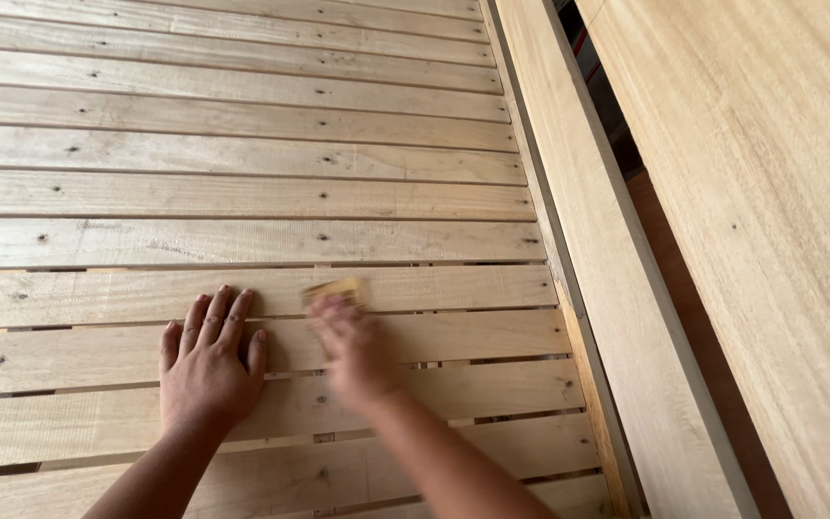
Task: The person sands a slatted wooden furniture frame, first sanding the corner post and edges with a sanding block, then sanding the slatted top surface by hand, moving the block across the planks and along the rails.
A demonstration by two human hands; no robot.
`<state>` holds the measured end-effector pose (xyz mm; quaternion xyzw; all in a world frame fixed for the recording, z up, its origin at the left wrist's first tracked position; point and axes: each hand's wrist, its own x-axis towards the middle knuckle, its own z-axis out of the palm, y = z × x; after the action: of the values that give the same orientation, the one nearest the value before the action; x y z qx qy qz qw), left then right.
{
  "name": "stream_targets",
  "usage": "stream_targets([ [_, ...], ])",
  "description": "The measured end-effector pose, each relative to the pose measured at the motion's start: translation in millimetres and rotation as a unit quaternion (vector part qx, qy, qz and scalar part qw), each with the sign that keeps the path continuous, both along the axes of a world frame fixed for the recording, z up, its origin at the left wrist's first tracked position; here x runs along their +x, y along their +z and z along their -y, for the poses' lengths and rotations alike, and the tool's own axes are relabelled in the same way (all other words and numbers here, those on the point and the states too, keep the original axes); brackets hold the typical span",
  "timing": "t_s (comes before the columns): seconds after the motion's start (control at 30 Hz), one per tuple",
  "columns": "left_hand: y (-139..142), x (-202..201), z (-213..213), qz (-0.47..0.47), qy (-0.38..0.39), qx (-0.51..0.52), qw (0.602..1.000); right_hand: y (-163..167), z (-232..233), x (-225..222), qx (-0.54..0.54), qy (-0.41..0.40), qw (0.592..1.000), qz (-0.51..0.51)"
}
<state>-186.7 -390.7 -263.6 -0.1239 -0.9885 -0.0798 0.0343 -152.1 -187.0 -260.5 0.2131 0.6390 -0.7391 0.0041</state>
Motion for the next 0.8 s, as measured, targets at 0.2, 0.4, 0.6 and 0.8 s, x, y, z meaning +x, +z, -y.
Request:
stream_targets([
  [0.2,1,2,-2,0.008,0.007,0.006,1.0,12,-169,31,0.149,-0.142,0.979,-0.006],
  [0.4,6,4,-6,0.014,0.009,0.01,1.0,-3,-222,34,0.742,0.0,0.66,0.119],
  [0.6,12,6,-9,0.023,0.017,0.008,1.0,26,-106,-12,0.524,0.072,0.826,0.193],
  [0.8,15,6,-8,0.028,0.015,0.005,0.999,-4,11,-39,0.713,0.146,0.659,-0.187],
])
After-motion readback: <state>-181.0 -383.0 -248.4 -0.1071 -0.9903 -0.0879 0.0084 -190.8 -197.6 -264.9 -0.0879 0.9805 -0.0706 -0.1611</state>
